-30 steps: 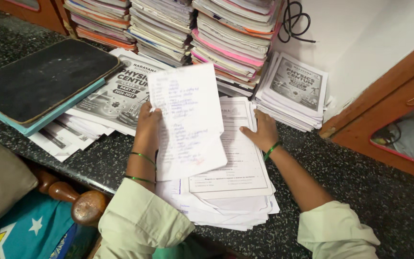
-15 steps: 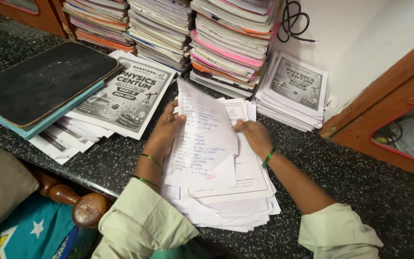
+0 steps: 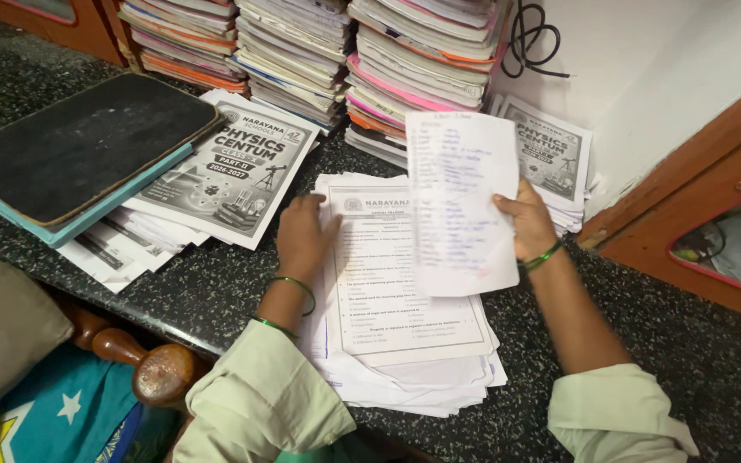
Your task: The person sits on the floor and sorts through a large pile of printed papers and booklets. They pick up individual sheets, flip through them, and place them into separate stacks on the floor.
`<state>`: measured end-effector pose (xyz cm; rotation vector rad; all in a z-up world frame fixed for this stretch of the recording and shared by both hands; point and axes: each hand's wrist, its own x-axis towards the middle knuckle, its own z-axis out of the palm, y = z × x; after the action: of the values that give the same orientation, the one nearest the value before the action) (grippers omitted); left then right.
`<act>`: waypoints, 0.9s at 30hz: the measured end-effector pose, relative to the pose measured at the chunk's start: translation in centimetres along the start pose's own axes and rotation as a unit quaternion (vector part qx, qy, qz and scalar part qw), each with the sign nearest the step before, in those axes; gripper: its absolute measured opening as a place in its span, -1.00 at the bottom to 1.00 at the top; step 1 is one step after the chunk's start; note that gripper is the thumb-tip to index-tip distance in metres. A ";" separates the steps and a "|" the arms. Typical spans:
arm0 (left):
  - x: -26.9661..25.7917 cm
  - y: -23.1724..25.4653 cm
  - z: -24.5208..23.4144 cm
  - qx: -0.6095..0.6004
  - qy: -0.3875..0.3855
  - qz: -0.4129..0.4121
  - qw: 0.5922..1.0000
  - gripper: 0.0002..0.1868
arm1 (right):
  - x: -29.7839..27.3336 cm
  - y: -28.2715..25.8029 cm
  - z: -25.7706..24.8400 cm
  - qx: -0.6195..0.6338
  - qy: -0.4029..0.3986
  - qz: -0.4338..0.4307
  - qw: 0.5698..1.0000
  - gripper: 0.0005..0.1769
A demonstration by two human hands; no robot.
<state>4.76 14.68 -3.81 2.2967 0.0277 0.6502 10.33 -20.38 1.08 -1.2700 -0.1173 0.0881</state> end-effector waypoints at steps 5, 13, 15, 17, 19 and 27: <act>-0.5 1.2 -0.6 0.108 -0.074 -0.089 0.987 -0.29 | 2.0 0.3 -6.5 -0.004 -0.016 -0.058 0.998 -0.51; 0.0 0.8 -0.6 0.076 -0.069 -0.142 0.985 -0.50 | 4.2 0.2 -17.3 -0.087 0.167 -0.002 0.982 -0.61; 0.0 0.3 -0.3 0.059 -0.070 -0.148 0.985 -0.60 | 4.6 0.3 -18.6 -0.095 0.221 -0.009 0.971 -0.61; 0.1 -0.1 -0.1 0.049 -0.082 -0.151 0.984 -0.70 | 5.1 0.7 -18.7 -0.099 0.269 -0.013 0.958 -0.61; 0.0 -0.4 0.1 0.042 -0.068 -0.141 0.987 -0.71 | 5.4 0.8 -17.8 -0.091 0.246 -0.106 0.959 -0.58; 0.3 -1.8 1.7 -0.012 -0.013 -0.112 0.994 -0.75 | 1.7 -1.7 -8.6 -0.607 0.286 -0.071 0.738 -0.14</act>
<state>6.13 14.99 -5.88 2.2360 0.2606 0.5023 13.14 -28.77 0.31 -2.5370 0.3315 -0.6242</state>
